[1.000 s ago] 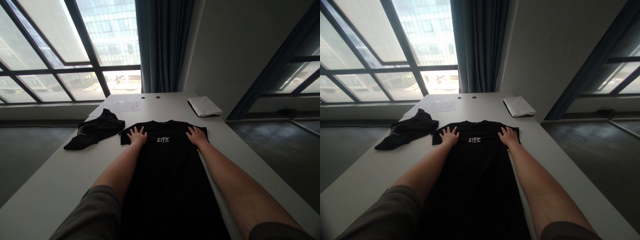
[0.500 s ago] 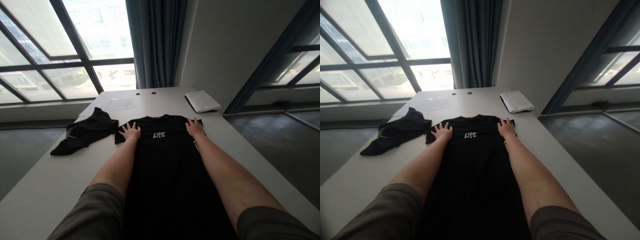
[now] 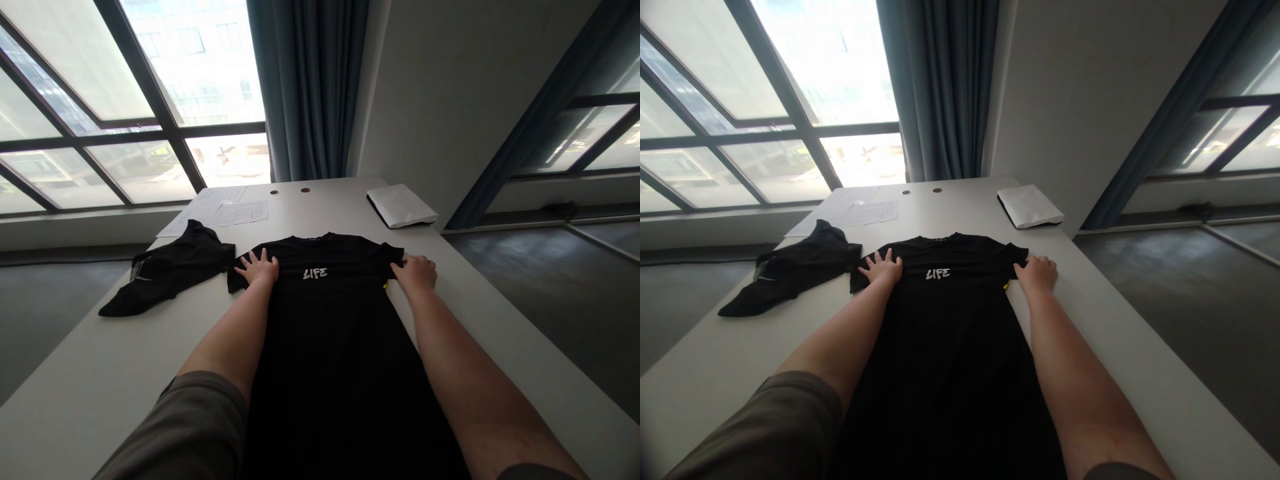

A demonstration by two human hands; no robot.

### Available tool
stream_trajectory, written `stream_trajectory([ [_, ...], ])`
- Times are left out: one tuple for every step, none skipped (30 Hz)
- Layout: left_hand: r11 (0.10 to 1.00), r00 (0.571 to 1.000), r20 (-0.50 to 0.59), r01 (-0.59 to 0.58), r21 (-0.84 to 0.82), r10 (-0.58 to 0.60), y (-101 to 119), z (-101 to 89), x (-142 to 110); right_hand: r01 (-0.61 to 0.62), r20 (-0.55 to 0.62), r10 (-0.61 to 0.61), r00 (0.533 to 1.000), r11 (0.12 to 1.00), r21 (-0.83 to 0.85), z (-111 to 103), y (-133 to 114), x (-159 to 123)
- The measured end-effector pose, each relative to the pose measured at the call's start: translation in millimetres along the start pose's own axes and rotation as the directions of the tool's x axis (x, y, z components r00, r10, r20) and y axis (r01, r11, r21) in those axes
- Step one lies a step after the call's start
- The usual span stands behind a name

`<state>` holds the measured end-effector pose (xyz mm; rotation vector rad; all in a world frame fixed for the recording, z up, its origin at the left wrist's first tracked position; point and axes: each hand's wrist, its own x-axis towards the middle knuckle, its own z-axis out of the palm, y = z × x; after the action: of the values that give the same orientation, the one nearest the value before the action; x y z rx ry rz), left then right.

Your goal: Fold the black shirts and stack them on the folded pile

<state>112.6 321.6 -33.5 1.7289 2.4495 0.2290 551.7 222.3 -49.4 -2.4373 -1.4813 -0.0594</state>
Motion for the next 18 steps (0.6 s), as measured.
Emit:
stream_trajectory([
  [1.0, 1.0, -0.013, -0.007, -0.002, 0.007, -0.3, 0.3, -0.2, -0.018, -0.015, 0.018, 1.0, 1.0, 0.014, -1.9, -4.3, -1.1],
  [1.0, 1.0, -0.024, -0.012, -0.004, 0.012, -0.7, 0.7, -0.3, -0.044, -0.031, 0.045, 0.999, 0.998, 0.038, -3.8, -9.1, -2.0],
  [1.0, 0.999, -0.032, -0.017, -0.004, 0.017, -1.1, 1.1, -0.3, -0.065, -0.04, 0.068, 0.997, 0.995, 0.071, -5.6, -13.8, -2.7],
  [1.0, 0.999, -0.035, -0.02, -0.004, 0.019, -1.4, 1.5, -0.3, -0.067, -0.038, 0.071, 0.997, 0.992, 0.111, -7.3, -18.0, -3.2],
  [1.0, 0.999, -0.035, -0.021, -0.002, 0.021, -1.8, 1.8, -0.4, -0.07, -0.037, 0.077, 0.996, 0.984, 0.161, -9.0, -21.4, -3.5],
  [1.0, 0.999, -0.036, -0.023, -0.001, 0.023, -2.0, 2.0, -0.4, -0.075, -0.038, 0.085, 0.996, 0.973, 0.22, -10.7, -23.9, -3.6],
  [1.0, 0.999, -0.038, -0.023, 0.002, 0.023, -2.2, 2.1, -0.4, -0.074, -0.041, 0.089, 0.995, 0.957, 0.28, -12.2, -25.6, -3.6],
  [1.0, 0.999, -0.041, -0.024, 0.005, 0.024, -2.3, 2.1, -0.5, -0.064, -0.047, 0.084, 0.995, 0.941, 0.332, -13.7, -26.8, -3.5],
  [1.0, 0.999, -0.044, -0.025, 0.008, 0.025, -2.4, 2.0, -0.6, -0.042, -0.056, 0.067, 0.996, 0.927, 0.372, -15.1, -27.5, -3.5],
  [1.0, 0.999, -0.046, -0.026, 0.01, 0.027, -2.4, 1.8, -0.8, -0.011, -0.066, 0.04, 0.997, 0.918, 0.396, -16.5, -28.0, -3.4],
  [1.0, 0.998, -0.05, -0.029, 0.01, 0.029, -2.3, 1.5, -1.1, 0.019, -0.072, 0.011, 0.997, 0.914, 0.405, -17.8, -28.5, -3.3],
  [0.999, 0.998, -0.05, -0.031, 0.01, 0.031, -2.2, 1.1, -1.3, 0.042, -0.07, -0.015, 0.997, 0.916, 0.399, -19.1, -29.2, -3.0],
  [0.999, 0.998, -0.051, -0.032, 0.01, 0.033, -2.1, 0.7, -1.6, 0.054, -0.06, -0.033, 0.998, 0.922, 0.383, -20.6, -30.0, -2.6],
  [0.999, 0.998, -0.052, -0.034, 0.01, 0.034, -1.9, 0.3, -2.0, 0.053, -0.044, -0.039, 0.998, 0.931, 0.36, -22.4, -31.3, -2.0],
  [0.999, 0.998, -0.053, -0.035, 0.01, 0.035, -1.8, 0.0, -2.3, 0.042, -0.031, -0.034, 0.999, 0.941, 0.335, -24.6, -33.0, -1.3],
  [0.999, 0.998, -0.051, -0.036, 0.01, 0.036, -1.6, -0.4, -2.6, 0.031, -0.029, -0.023, 0.999, 0.95, 0.312, -27.2, -35.4, -0.7],
  [0.999, 0.998, -0.049, -0.037, 0.01, 0.037, -1.5, -0.7, -2.9, 0.031, -0.044, -0.019, 0.999, 0.955, 0.295, -30.4, -38.6, -0.3],
  [0.999, 0.998, -0.05, -0.038, 0.009, 0.038, -1.4, -1.0, -3.2, 0.053, -0.077, -0.032, 0.996, 0.957, 0.285, -34.0, -42.7, -0.4],
])
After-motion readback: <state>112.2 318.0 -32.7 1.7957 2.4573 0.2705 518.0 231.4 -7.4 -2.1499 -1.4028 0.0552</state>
